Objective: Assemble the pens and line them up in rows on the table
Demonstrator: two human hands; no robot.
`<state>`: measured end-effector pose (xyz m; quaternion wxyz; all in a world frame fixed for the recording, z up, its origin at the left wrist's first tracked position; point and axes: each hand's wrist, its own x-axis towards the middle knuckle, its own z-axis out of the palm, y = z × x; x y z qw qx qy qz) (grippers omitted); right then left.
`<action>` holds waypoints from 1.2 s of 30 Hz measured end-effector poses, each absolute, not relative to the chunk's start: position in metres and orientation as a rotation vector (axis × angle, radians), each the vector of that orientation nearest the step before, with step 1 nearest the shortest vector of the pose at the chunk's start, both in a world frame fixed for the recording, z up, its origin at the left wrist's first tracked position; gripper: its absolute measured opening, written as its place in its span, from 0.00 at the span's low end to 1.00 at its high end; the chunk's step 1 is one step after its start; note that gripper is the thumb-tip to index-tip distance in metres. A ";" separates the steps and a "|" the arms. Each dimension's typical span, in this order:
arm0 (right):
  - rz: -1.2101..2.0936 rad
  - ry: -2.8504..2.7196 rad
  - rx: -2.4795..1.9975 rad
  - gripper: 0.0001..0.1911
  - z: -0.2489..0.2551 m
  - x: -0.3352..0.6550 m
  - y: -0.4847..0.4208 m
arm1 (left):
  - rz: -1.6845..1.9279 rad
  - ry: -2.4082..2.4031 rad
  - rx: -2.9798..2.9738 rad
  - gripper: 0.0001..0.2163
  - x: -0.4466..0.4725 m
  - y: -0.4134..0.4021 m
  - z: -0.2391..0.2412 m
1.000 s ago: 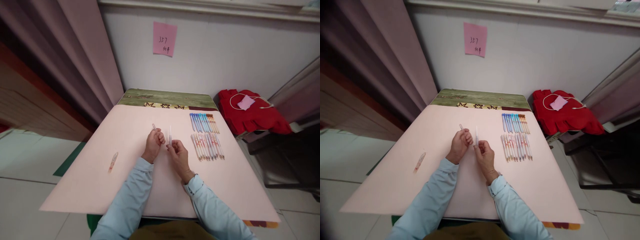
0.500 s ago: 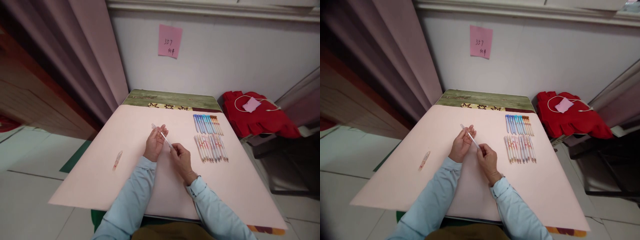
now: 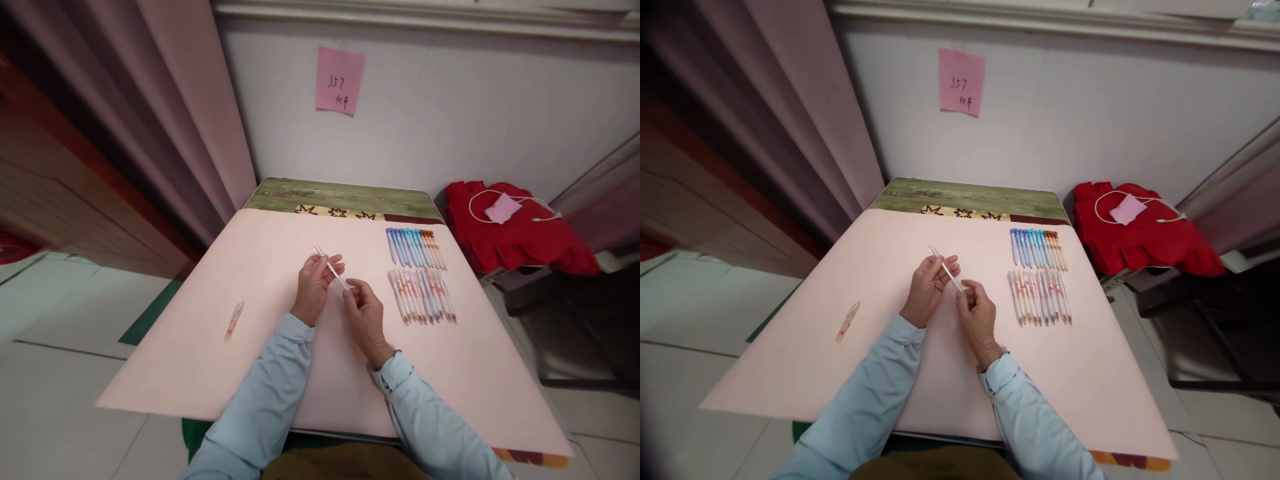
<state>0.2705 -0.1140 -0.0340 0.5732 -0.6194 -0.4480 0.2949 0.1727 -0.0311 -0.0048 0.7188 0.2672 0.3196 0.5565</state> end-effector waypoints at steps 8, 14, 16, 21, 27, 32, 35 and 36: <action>0.730 -0.763 -1.348 0.15 -0.036 0.276 -0.109 | 1.110 0.669 0.617 0.12 0.179 -0.038 -0.008; 0.810 -0.775 -1.322 0.16 -0.033 0.276 -0.110 | 1.120 0.677 0.639 0.12 0.178 -0.036 -0.011; 0.835 -0.803 -1.340 0.21 -0.030 0.275 -0.111 | 1.121 0.686 0.649 0.12 0.178 -0.036 -0.010; 0.826 -0.880 -1.373 0.18 -0.029 0.275 -0.112 | 1.146 0.702 0.640 0.12 0.179 -0.037 -0.008; 0.852 -0.882 -1.343 0.15 -0.032 0.276 -0.112 | 1.163 0.734 0.631 0.12 0.178 -0.036 -0.006; 0.829 -0.919 -1.385 0.18 -0.030 0.275 -0.112 | 1.155 0.730 0.633 0.11 0.178 -0.036 -0.007; 0.814 -0.924 -1.388 0.17 -0.031 0.275 -0.112 | 1.155 0.722 0.642 0.11 0.177 -0.035 -0.008; 0.830 -0.922 -1.380 0.17 -0.030 0.275 -0.112 | 1.155 0.724 0.653 0.11 0.177 -0.035 -0.009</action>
